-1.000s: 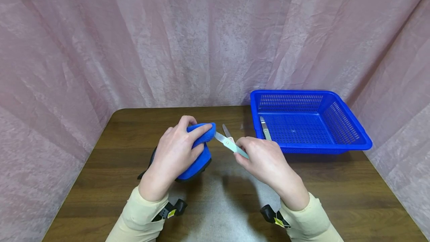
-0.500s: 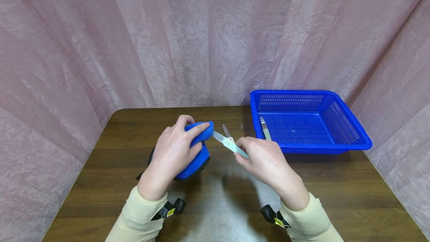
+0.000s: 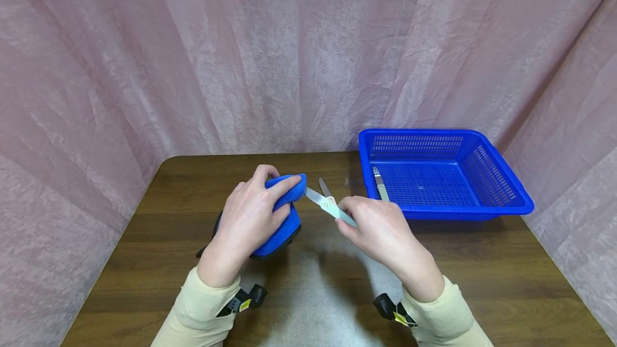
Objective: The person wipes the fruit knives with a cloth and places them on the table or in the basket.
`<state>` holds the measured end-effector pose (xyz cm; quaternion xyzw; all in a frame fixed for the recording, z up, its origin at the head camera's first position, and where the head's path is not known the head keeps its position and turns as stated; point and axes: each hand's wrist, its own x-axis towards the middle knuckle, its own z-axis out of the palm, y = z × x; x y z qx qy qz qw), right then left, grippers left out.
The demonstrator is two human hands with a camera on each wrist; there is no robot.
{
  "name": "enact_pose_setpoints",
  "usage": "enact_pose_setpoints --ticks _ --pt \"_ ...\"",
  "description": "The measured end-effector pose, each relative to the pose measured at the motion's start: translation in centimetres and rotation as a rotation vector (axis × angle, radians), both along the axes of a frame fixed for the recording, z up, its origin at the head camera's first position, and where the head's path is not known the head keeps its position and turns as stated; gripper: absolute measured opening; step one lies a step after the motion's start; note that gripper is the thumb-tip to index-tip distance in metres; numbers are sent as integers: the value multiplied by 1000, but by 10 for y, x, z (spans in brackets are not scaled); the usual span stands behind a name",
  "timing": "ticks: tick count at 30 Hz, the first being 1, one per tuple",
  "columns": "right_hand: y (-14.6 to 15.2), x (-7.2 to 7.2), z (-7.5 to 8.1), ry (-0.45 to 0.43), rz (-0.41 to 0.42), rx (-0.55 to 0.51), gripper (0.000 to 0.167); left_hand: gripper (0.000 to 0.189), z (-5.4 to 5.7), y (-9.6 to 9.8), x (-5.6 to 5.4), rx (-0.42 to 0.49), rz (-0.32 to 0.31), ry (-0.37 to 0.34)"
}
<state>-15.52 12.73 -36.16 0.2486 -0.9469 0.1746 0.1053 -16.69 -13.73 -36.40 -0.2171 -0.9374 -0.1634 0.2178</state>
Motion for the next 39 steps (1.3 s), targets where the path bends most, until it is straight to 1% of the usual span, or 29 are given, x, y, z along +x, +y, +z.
enact_pose_setpoints --ticks 8,12,15,17,21,24,28,33,39 --pt "1 0 0 1 -3 3 9 52 0 1 1 -10 -3 7" --pt "1 0 0 0 -7 4 8 53 4 -1 2 -1 9 -2" --pt "1 0 1 -1 -12 4 8 54 6 -1 4 8 9 6" --pt "1 0 1 -1 -14 0 8 54 6 1 6 12 -5 18" --pt "0 0 2 6 -22 -13 7 54 6 9 11 -2 -72 37" --pt "0 -1 2 4 -34 -23 7 55 6 17 13 -21 -122 31" --pt "0 -1 3 -4 -45 -27 8 56 4 24 16 -50 -161 18" --pt "0 -1 2 -1 -43 -20 8 55 1 27 16 -70 -170 17" --pt "0 0 2 -1 -32 -21 7 54 1 26 15 -73 -162 20"
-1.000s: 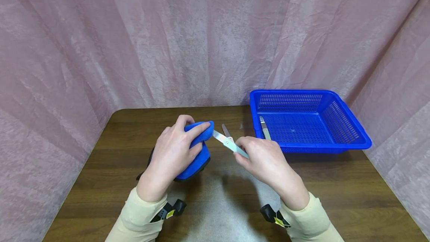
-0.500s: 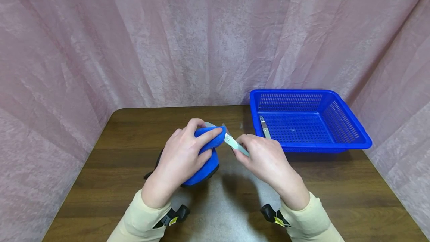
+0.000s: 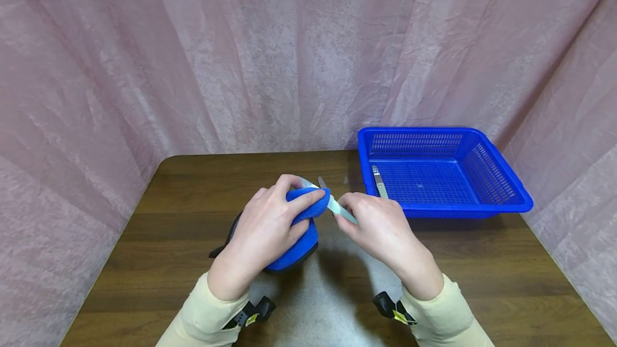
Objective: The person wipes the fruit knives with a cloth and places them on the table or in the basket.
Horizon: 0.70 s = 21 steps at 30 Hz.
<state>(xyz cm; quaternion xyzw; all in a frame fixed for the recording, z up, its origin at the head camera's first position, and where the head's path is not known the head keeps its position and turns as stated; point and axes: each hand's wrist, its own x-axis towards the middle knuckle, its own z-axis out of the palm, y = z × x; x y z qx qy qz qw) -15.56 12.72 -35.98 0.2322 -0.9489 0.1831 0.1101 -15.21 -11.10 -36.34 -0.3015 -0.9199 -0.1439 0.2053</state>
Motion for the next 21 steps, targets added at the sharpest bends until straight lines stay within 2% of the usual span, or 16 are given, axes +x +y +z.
enact_pose_setpoints --ticks 21 --pt "0 1 0 11 11 3 7 54 0 -13 -6 23 78 -13"
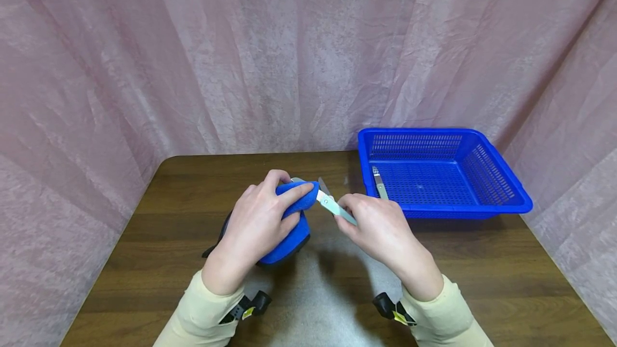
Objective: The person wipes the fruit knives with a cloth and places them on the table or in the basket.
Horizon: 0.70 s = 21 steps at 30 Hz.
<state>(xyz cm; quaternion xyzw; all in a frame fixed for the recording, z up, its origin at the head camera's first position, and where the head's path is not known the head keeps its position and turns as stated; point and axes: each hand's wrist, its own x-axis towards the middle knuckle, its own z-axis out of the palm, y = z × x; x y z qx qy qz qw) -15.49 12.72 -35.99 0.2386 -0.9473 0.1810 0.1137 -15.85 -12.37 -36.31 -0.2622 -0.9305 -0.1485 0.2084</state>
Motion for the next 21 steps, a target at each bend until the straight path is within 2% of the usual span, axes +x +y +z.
enact_pose_setpoints --ticks 21 --pt "1 0 0 -16 1 4 8 53 2 -11 -4 37 63 0"
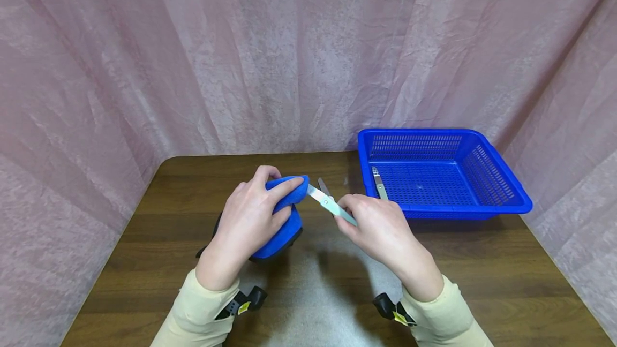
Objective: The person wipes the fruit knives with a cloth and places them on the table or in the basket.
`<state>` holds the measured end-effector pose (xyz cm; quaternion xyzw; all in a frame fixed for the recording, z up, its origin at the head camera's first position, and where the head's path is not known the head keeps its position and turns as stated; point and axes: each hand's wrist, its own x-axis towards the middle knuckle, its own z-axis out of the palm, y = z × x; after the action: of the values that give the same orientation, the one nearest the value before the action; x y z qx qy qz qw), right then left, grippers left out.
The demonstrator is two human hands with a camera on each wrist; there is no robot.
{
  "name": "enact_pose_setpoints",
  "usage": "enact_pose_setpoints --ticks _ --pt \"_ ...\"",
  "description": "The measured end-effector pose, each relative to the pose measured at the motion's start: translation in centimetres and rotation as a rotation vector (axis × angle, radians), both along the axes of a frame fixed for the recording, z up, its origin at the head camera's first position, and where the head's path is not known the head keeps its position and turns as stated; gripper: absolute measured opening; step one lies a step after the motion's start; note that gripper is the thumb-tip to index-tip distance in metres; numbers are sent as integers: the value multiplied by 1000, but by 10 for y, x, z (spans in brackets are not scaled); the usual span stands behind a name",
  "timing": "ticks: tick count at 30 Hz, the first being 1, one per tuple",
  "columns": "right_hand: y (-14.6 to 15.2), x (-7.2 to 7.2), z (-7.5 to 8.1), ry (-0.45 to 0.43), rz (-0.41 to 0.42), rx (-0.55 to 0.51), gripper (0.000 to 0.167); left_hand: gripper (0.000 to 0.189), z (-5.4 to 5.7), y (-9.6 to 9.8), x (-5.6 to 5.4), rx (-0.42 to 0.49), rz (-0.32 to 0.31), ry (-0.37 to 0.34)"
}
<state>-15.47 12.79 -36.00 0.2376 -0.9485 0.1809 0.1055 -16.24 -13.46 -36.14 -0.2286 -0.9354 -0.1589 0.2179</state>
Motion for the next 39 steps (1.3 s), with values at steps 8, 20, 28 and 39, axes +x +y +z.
enact_pose_setpoints --ticks 8,20,28,39 --pt "0 0 0 4 2 4 9 52 1 -2 -1 11 21 -16" --pt "0 0 -1 1 1 8 8 53 1 -7 -3 18 44 -40" --pt "0 1 0 2 -1 12 7 54 3 -9 -2 22 62 -43" --pt "0 0 0 -9 -4 15 7 54 3 -12 -3 28 65 -24"
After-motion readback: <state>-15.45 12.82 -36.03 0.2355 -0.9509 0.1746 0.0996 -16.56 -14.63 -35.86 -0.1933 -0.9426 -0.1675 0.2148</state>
